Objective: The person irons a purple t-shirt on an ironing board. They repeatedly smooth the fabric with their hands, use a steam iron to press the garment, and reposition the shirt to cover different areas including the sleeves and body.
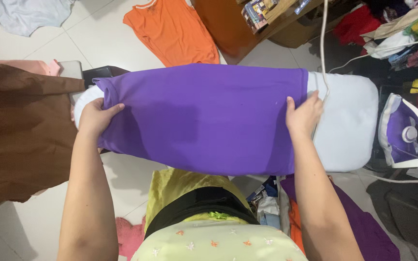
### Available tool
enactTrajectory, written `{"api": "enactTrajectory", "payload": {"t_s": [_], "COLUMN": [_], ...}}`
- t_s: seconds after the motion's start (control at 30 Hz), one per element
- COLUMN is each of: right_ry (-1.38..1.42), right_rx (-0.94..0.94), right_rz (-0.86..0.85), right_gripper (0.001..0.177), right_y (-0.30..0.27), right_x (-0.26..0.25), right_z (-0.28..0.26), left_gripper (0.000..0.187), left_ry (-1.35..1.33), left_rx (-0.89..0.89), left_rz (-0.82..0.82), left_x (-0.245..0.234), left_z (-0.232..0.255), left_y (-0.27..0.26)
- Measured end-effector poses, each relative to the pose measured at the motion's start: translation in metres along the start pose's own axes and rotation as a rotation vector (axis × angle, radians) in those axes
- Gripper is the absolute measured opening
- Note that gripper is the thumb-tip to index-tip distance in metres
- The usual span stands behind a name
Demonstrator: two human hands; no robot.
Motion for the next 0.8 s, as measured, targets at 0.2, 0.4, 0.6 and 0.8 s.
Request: {"api": "enactTrajectory", "payload": {"t_s": [0.2,0.4,0.6,0.8], "right_ry": [0.152,0.349,0.295,0.293], "right_rx": [0.219,0.081,0.166,0.012], "right_rz": [-0.324,-0.145,-0.200,-0.137], "right_gripper": [0.047,0.035,0.032,0.050], "right_y": [0.001,0.069,0.140,0.130], "right_x": [0.019,0.033,0.050,0.057], "right_z": [0.022,0.048,0.034,0.037], "left_gripper": [0.038,0.024,0.023,0.035], "left_ry": [-0.380,-0.531,-0.408,0.140], "left_rx": [0.067,0.209,0.322,0.262], "left_rz": [-0.073,-0.091,0.116,0.313], "left_x": [0.006,0.007,0.021,0.032], "left_z": [0.010,0.045,0.080,0.071], "left_y": [0.006,0.047,0.099,0.107]}}
Point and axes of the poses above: each hand's wrist, its own y-axis towards the middle knuckle, its own x-axis out of the palm, z = x × y, the point moved 2 cm from there along y, towards the middle knuckle, and after that the axes turned 2 degrees about -z, right-handed, at the moved point
